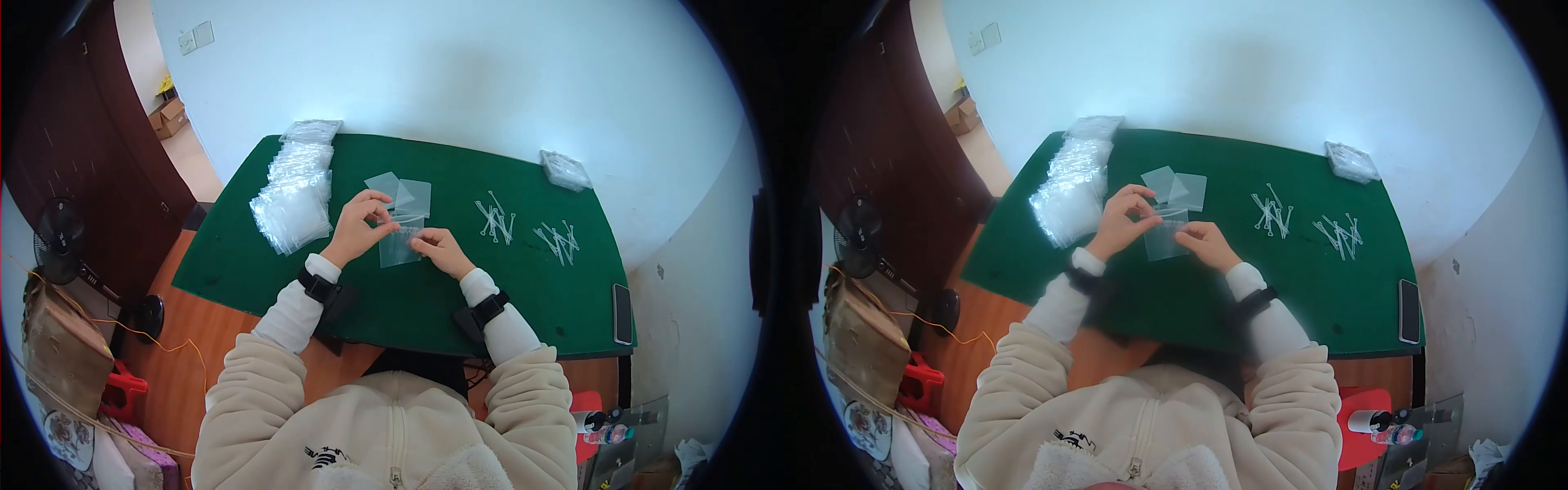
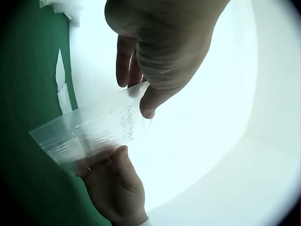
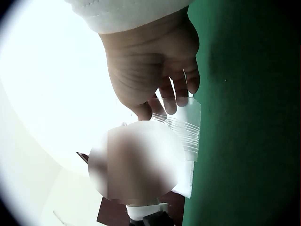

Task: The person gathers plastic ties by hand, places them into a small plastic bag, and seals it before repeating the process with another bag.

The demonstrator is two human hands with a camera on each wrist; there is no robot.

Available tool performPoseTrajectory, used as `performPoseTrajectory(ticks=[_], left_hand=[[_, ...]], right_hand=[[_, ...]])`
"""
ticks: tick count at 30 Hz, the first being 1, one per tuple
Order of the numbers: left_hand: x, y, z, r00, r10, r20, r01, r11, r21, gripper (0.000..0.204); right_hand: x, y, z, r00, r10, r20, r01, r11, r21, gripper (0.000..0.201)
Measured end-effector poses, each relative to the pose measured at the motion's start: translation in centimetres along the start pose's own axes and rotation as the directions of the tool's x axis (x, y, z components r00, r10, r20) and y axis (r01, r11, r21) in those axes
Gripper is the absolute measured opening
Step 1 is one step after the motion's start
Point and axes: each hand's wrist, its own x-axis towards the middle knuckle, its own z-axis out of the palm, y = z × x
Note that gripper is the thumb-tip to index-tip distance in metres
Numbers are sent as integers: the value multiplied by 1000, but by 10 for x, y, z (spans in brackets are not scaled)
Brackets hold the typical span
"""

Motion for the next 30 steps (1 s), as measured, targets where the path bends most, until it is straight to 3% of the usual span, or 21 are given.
performPoseTrajectory(ticks=[9,13,17,20,24,25,27,28,30], left_hand=[[-3,-1,-1,996,30,-79,-34,999,-39,18],[-6,2,3,988,-143,-57,134,982,-135,20],[3,9,2,991,-130,31,132,991,-37,16],[11,3,1,944,-78,320,-11,963,269,18],[13,1,1,983,-35,178,2,983,183,21],[12,1,1,983,-32,181,-2,983,184,21],[0,-1,2,977,-192,92,191,981,18,22],[-6,-1,4,959,-277,58,280,957,-70,23],[-18,-3,9,950,-310,39,312,940,-136,24]], right_hand=[[3,4,-1,999,-36,-15,37,999,23,22],[2,4,1,999,-21,-26,21,1000,18,21],[3,5,5,997,-60,-46,60,998,8,22],[3,7,5,994,-76,-73,76,997,6,23],[3,3,2,989,-44,-140,50,998,41,26],[2,1,0,975,-107,-195,101,994,-41,27],[3,-3,-3,927,-242,-286,186,960,-210,30],[3,-7,-3,926,-245,-288,189,959,-209,30],[2,-11,-4,908,-320,-271,247,930,-271,30]])
